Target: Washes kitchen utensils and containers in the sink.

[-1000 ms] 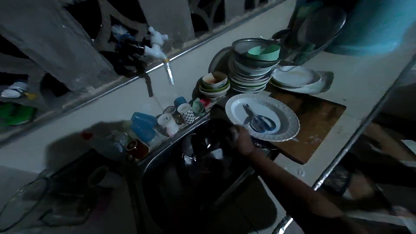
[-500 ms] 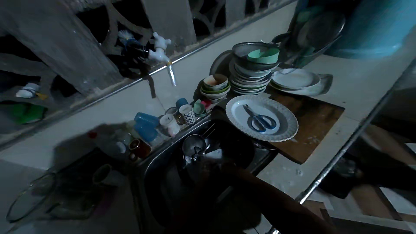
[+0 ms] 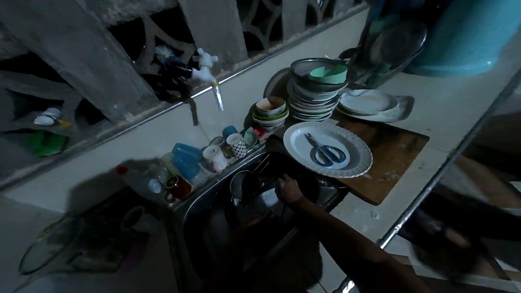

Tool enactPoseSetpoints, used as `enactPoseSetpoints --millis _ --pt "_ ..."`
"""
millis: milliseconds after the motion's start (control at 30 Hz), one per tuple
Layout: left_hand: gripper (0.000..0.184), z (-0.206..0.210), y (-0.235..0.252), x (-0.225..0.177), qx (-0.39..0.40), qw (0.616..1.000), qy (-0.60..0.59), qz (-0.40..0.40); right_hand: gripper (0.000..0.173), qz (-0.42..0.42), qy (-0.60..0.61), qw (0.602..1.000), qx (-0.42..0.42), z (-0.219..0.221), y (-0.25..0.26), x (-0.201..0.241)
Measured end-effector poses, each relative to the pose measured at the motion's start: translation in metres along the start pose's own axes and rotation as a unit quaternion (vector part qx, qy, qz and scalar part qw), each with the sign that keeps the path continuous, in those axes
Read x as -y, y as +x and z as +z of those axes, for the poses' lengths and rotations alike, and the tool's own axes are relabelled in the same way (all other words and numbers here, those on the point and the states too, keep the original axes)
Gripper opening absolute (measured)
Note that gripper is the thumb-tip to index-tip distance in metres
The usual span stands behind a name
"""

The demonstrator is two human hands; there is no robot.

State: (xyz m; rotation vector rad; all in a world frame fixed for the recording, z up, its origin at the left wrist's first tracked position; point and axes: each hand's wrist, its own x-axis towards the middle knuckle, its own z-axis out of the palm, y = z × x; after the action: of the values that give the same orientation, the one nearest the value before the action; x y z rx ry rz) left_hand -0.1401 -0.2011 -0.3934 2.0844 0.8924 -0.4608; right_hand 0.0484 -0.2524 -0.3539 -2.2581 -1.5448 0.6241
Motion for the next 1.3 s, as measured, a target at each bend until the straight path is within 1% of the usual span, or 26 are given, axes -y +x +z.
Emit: enactPoseSetpoints --millis 67,100,167,200,267,300,333,367,433,467,533,567,600,667,700,733,767,800,867,900,967,1033,1067,1167,1233,1300 --pt "0.048 0.006 0.005 0.004 -0.001 1.0 0.003 0.002 0.04 -0.048 -0.036 0.998 0.03 0.002 0.0 -0.005" --pt "0.045 0.007 0.0 -0.005 -0.002 1.0 -0.01 -0.011 0.04 -0.068 -0.057 0.995 0.048 0.005 -0.002 -0.006" --pt "0.034 0.004 -0.023 -0.038 -0.01 0.997 -0.063 -0.045 0.04 -0.091 -0.052 0.993 0.046 0.015 -0.007 -0.008" --pt "0.035 0.0 -0.026 -0.047 -0.007 0.996 -0.067 -0.056 0.042 -0.094 -0.032 0.994 0.047 0.02 -0.01 -0.01" --pt "0.049 -0.004 -0.011 -0.033 -0.012 0.995 -0.084 -0.044 0.046 -0.094 0.031 0.994 0.056 0.03 -0.016 -0.014" --pt "0.055 -0.005 -0.004 -0.024 -0.039 0.99 -0.126 -0.05 0.048 -0.096 0.072 0.991 0.054 0.036 -0.02 -0.017" --pt "0.054 -0.006 0.0 -0.016 -0.081 0.976 -0.194 -0.05 0.052 -0.101 0.12 0.986 0.053 0.042 -0.025 -0.019" --pt "0.048 -0.007 0.004 -0.011 -0.122 0.954 -0.271 -0.042 0.057 -0.116 0.175 0.977 0.048 0.047 -0.03 -0.021" --pt "0.04 -0.014 0.009 -0.014 -0.191 0.886 -0.423 -0.011 0.073 -0.166 0.286 0.944 -0.001 0.065 -0.033 -0.024" --pt "0.043 -0.019 0.006 -0.024 -0.214 0.856 -0.471 -0.009 0.083 -0.178 0.329 0.927 -0.019 0.071 -0.033 -0.022" --pt "0.053 -0.028 -0.004 -0.054 -0.24 0.816 -0.525 -0.014 0.1 -0.169 0.376 0.909 -0.052 0.07 -0.032 -0.01" --pt "0.055 -0.029 -0.01 -0.069 -0.248 0.801 -0.545 -0.003 0.105 -0.152 0.406 0.899 -0.058 0.063 -0.031 -0.001" --pt "0.054 -0.027 -0.016 -0.084 -0.256 0.793 -0.552 0.021 0.104 -0.128 0.454 0.88 -0.052 0.051 -0.032 0.008" --pt "0.043 -0.02 -0.025 -0.108 -0.295 0.797 -0.524 0.061 0.078 -0.08 0.559 0.824 -0.044 0.022 -0.035 0.029" --pt "0.039 -0.018 -0.029 -0.114 -0.309 0.817 -0.48 0.084 0.065 -0.063 0.611 0.789 -0.031 0.007 -0.039 0.034" --pt "0.041 -0.017 -0.033 -0.117 -0.31 0.849 -0.413 0.11 0.055 -0.043 0.67 0.74 -0.032 -0.004 -0.042 0.038" --pt "0.042 -0.018 -0.035 -0.118 -0.315 0.882 -0.323 0.139 0.053 -0.038 0.734 0.677 -0.03 -0.012 -0.042 0.037" --pt "0.041 -0.02 -0.038 -0.119 -0.331 0.899 -0.232 0.168 0.059 -0.04 0.787 0.615 -0.015 -0.017 -0.042 0.034" --pt "0.036 -0.027 -0.038 -0.122 -0.358 0.902 -0.102 0.217 0.068 -0.044 0.852 0.521 0.024 -0.021 -0.042 0.025" --pt "0.032 -0.032 -0.039 -0.124 -0.366 0.899 -0.055 0.234 0.069 -0.043 0.868 0.493 0.039 -0.02 -0.042 0.022" --pt "0.031 -0.044 -0.04 -0.127 -0.361 0.897 0.025 0.254 0.07 -0.042 0.882 0.466 0.057 -0.018 -0.044 0.017" --pt "0.031 -0.054 -0.04 -0.128 -0.359 0.892 0.07 0.264 0.071 -0.047 0.88 0.469 0.055 -0.017 -0.045 0.015" --pt "0.032 -0.057 -0.038 -0.127 -0.365 0.891 0.086 0.256 0.07 -0.049 0.878 0.474 0.042 -0.017 -0.045 0.015" --pt "0.035 -0.062 -0.033 -0.126 -0.372 0.901 0.136 0.179 0.071 -0.055 0.884 0.463 0.004 -0.023 -0.043 0.013" --pt "0.038 -0.061 -0.037 -0.129 -0.348 0.917 0.129 0.145 0.069 -0.043 0.885 0.462 -0.031 -0.027 -0.04 0.013" --pt "0.037 -0.057 -0.044 -0.137 -0.311 0.936 0.093 0.138 0.067 -0.026 0.887 0.458 -0.055 -0.029 -0.037 0.013"
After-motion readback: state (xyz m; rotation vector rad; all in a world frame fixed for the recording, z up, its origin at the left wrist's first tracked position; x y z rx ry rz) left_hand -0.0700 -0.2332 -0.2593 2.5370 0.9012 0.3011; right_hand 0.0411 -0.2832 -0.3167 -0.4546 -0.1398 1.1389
